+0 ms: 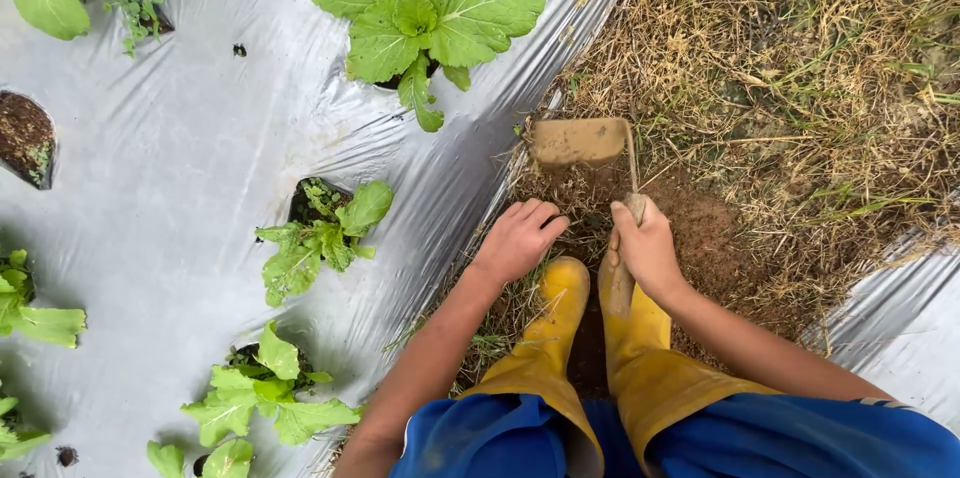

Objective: Using a hand hoe to loosen soil and manually pulling weeds from a garden bed.

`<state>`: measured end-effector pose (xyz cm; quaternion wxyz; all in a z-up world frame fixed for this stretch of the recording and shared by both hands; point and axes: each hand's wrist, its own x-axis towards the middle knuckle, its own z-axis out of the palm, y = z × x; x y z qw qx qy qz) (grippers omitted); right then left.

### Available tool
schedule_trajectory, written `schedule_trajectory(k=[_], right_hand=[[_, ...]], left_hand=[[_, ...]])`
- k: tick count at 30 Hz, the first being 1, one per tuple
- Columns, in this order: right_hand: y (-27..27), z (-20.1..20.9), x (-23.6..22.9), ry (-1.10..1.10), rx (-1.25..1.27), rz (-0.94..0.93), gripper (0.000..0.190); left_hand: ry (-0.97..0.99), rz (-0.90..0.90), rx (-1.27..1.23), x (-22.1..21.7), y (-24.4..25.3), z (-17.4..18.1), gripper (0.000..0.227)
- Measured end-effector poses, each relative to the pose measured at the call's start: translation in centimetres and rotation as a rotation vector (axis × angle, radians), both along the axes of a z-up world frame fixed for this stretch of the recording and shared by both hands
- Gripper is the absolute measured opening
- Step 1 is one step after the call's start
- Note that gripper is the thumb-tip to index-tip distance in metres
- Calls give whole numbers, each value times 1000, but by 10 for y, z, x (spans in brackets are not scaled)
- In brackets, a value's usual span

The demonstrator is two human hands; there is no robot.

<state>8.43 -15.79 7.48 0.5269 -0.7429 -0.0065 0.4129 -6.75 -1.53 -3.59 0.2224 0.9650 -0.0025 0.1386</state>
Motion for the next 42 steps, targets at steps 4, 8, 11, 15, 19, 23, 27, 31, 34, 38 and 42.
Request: schedule_trajectory(k=[4,8,11,15,19,23,27,31,34,38,42], right_hand=[[-12,17,-2,43,-123,148,43],[1,13,13,-26,14,-108,36],[17,12,23,-59,112,-270,28],[1,-18,-1,-4,53,-138,21],[-16,5,-17,72,-82,64,35],[2,24,3,-18,-9,-2,42],[24,31,15,-110,161,-310,35],[5,16,-8,-69,14,-65,43],[-14,11,-21,37,-91,97,53],[-1,19,-2,-14,8,-99,45],[9,23,15,-17,148,-327,33]], left_hand=[[-89,-68,45,9,12,30,9],[-26,-55,-4,8,12,18,12],[14,-78,-23,2,8,13,12],[-25,-137,16,12,8,16,15],[-83,-151,0,12,7,9,5],[-67,-155,-21,6,2,8,14],[-57,-153,-56,8,0,19,18],[-33,-167,-74,16,2,33,21],[-45,-62,-6,14,10,43,25],[102,421,233,20,30,52,32],[564,471,223,26,25,41,59]])
